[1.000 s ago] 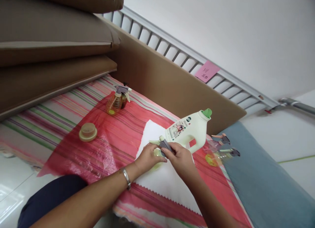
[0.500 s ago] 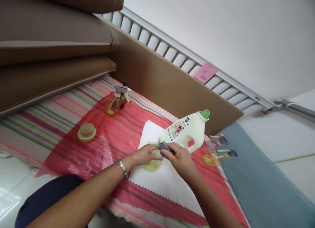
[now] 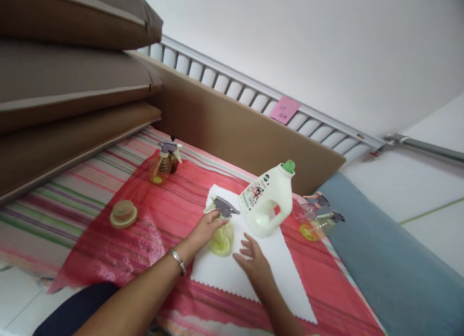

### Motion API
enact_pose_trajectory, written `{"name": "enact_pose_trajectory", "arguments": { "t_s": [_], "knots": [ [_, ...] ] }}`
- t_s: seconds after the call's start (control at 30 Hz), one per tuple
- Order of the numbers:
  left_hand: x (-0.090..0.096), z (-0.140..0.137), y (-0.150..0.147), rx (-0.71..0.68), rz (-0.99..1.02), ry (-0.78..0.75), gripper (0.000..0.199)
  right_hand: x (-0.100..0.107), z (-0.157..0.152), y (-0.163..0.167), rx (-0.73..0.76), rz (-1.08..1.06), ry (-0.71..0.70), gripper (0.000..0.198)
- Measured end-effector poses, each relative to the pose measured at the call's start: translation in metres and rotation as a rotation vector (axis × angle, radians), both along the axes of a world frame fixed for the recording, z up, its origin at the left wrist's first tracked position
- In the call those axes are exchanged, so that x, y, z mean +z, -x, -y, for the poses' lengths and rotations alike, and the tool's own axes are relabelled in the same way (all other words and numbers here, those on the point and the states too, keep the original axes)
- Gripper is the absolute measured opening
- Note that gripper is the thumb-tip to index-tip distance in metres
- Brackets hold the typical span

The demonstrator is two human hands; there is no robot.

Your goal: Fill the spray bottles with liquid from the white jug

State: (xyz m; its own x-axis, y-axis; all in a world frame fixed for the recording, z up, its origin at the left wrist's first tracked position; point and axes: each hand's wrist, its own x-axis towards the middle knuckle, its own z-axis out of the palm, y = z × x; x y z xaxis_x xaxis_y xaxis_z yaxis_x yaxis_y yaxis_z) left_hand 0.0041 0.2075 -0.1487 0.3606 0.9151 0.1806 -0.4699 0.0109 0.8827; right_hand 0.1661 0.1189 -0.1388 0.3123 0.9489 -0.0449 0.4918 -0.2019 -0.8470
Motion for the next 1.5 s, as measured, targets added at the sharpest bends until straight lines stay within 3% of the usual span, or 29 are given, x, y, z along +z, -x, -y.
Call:
{"name": "enact_pose_trajectory", "arguments": {
  "t_s": [0.1, 0.17, 0.3, 0.47, 0.6, 0.77, 1.03, 1.17, 1.3, 1.4, 1.5],
  "knots": [
    [0.006, 0.000, 0.004, 0.081, 0.010, 0.042, 0.036, -0.028, 0.005, 0.021, -0.042, -0.159, -0.033, 0.075],
    [0.012, 0.001, 0.009, 0.106, 0.063, 0.092, 0.036, -0.032, 0.002, 0.036, -0.041, -0.408, -0.104, 0.083],
    [0.029, 0.004, 0.019, 0.077, 0.239, 0.203, 0.031, -0.021, -0.006, 0.058, -0.015, -0.825, -0.203, 0.088],
    [0.046, 0.008, 0.026, 0.043, 0.261, 0.184, 0.029, -0.003, -0.003, 0.074, 0.056, -1.174, -0.188, 0.077],
    [0.051, 0.012, 0.029, 0.029, 0.189, 0.141, 0.033, 0.000, 0.000, 0.074, 0.135, -1.314, -0.173, 0.058],
    [0.047, 0.013, 0.031, 0.071, 0.075, 0.115, 0.030, -0.012, 0.000, 0.068, 0.247, -1.459, -0.061, 0.033],
    [0.043, 0.019, 0.029, 0.016, 0.053, 0.099, 0.027, -0.023, 0.003, 0.064, 0.231, -1.570, 0.078, 0.042],
    [0.041, 0.016, 0.029, 0.052, 0.028, 0.109, 0.031, -0.023, 0.001, 0.068, 0.255, -1.525, 0.094, 0.045],
    [0.038, 0.014, 0.032, 0.146, -0.158, 0.087, 0.037, -0.011, -0.005, 0.056, 0.092, -0.975, 0.064, 0.060],
    [0.026, 0.014, 0.030, 0.173, -0.361, -0.012, 0.043, 0.022, -0.003, 0.037, -0.089, -0.593, -0.098, 0.067],
    [0.007, 0.019, 0.022, 0.103, -0.506, -0.077, 0.041, 0.067, 0.008, 0.029, 0.060, -0.151, -0.316, 0.057]
  ]
}}
